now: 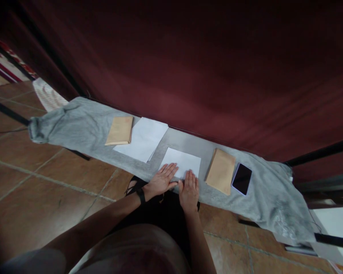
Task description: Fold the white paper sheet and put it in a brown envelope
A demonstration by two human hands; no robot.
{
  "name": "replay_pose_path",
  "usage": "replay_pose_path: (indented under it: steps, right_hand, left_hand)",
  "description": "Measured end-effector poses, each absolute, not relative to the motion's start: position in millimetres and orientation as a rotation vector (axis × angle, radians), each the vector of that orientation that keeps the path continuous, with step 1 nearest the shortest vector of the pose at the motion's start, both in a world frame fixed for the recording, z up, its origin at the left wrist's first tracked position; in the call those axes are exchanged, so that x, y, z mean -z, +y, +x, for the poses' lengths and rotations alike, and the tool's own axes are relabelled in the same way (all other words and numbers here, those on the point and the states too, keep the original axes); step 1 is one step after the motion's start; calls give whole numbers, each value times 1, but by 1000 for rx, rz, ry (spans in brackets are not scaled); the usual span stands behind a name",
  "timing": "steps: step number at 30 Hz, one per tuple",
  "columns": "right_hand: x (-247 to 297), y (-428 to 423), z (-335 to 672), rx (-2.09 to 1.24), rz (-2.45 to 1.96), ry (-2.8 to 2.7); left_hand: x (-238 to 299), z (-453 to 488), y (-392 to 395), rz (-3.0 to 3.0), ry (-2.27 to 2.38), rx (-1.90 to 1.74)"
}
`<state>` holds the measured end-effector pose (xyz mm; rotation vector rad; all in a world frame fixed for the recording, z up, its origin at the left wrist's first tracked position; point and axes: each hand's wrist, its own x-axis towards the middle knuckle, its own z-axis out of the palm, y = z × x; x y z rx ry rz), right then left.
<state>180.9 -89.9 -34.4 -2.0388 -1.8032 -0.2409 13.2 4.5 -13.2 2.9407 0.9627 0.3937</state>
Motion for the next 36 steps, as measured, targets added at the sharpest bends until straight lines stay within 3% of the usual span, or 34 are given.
replay_pose_path:
  steps: [36]
  right_hand:
    - [31,-108,194,200,-2157,-1544]
  left_hand:
    - [5,-5,10,2692,1479,-530]
